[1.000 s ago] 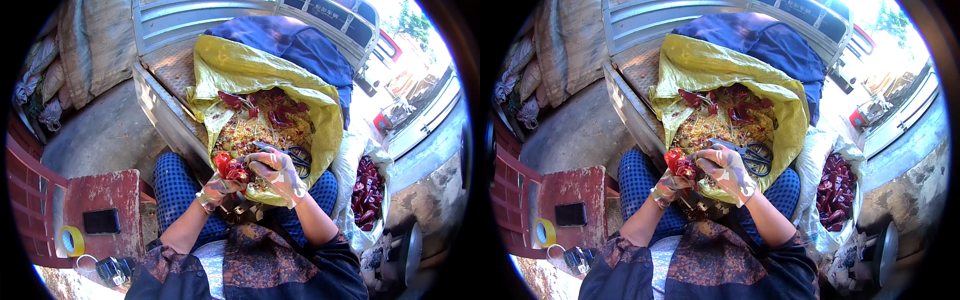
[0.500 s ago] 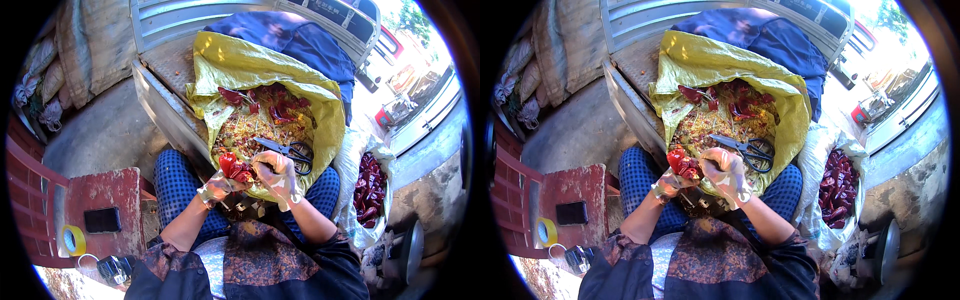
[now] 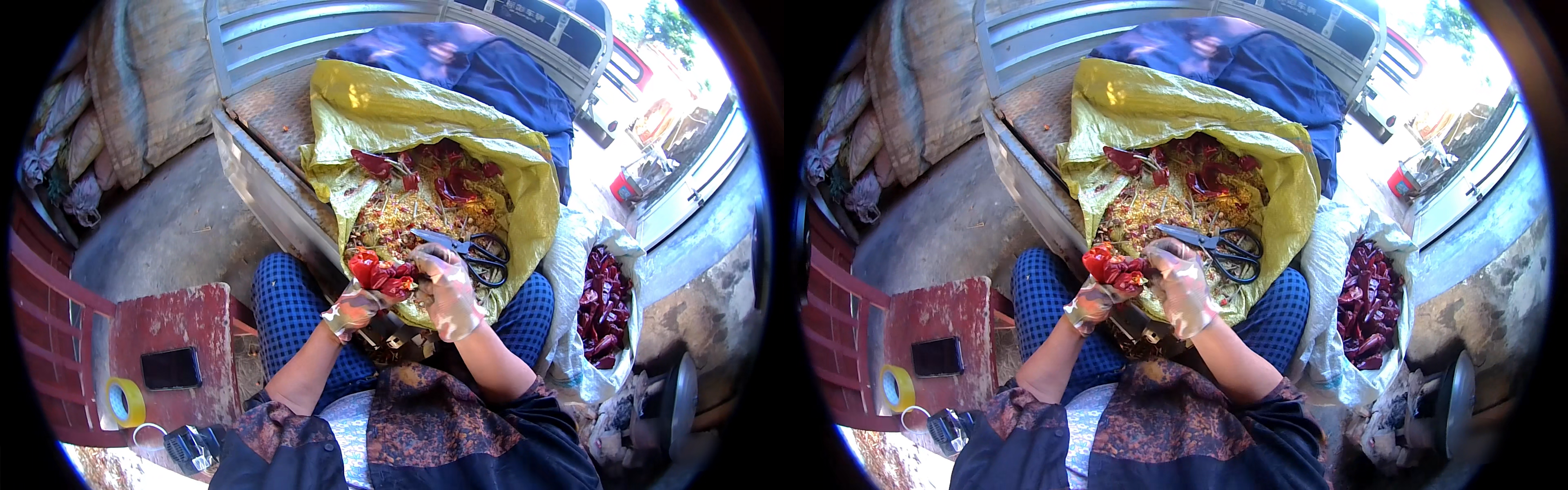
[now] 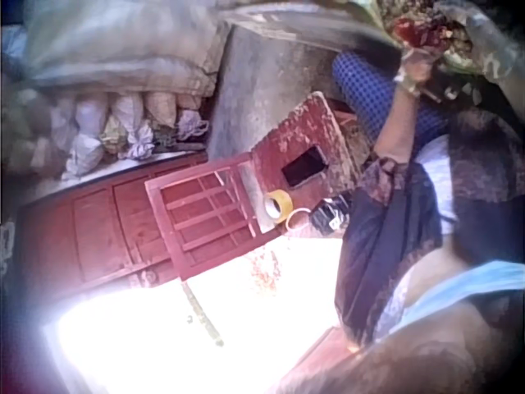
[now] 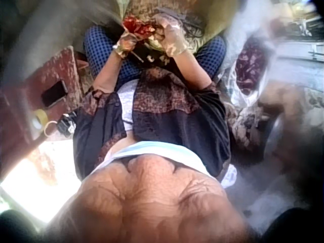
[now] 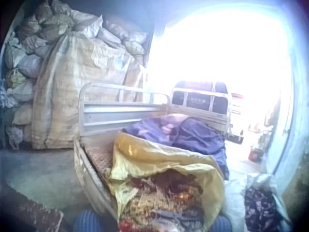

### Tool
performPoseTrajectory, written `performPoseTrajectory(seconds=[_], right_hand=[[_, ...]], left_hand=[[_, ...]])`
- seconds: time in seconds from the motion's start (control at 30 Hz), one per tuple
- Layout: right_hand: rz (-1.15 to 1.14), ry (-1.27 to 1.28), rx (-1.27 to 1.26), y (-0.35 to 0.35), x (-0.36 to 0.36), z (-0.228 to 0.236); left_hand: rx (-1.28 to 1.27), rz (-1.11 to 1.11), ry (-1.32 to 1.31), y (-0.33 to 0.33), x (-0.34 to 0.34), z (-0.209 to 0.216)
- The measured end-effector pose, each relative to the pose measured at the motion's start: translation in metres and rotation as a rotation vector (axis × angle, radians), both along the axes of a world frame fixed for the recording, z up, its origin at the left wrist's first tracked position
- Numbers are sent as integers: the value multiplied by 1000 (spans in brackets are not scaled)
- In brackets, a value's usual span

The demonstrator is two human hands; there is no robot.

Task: The person cuts open dried chili peppers using scissors and removes the seeds by hand into a large bag.

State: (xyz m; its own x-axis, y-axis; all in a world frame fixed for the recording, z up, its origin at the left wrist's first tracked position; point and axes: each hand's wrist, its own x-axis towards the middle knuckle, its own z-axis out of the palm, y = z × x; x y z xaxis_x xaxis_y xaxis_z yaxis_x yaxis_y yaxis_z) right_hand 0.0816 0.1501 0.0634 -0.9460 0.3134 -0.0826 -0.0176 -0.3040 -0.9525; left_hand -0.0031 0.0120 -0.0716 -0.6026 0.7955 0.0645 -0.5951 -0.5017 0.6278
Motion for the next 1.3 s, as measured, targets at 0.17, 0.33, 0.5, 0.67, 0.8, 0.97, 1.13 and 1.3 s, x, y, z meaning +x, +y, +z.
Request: performPoseTrajectory(seconds=[0.17, 0.33, 0.5, 0.67, 0.8, 0.97, 1.13, 1.3], right_hand=[[-161, 385, 721, -1, -3, -6], [-203, 405, 877, -1, -7, -5], [243, 105, 606, 15, -5, 18], [-58, 335, -367, 49, -32, -3], [71, 135, 476, 61, -24, -13], [213, 102, -155, 62, -12, -6], [173, 380, 1186, 34, 8, 33], [259, 457, 1322, 14, 12, 28]], left_hand=[[177, -104, -267, -3, 6, 19], [149, -31, 119, -2, 11, 16], [109, -99, -249, -6, 7, 11], [308, -330, -290, 0, 6, 1], [302, -244, -126, -2, 8, -7], [-123, 124, 192, -2, 22, 46], [-5, 171, 43, -2, 24, 34], [82, 36, 28, -2, 23, 25]])
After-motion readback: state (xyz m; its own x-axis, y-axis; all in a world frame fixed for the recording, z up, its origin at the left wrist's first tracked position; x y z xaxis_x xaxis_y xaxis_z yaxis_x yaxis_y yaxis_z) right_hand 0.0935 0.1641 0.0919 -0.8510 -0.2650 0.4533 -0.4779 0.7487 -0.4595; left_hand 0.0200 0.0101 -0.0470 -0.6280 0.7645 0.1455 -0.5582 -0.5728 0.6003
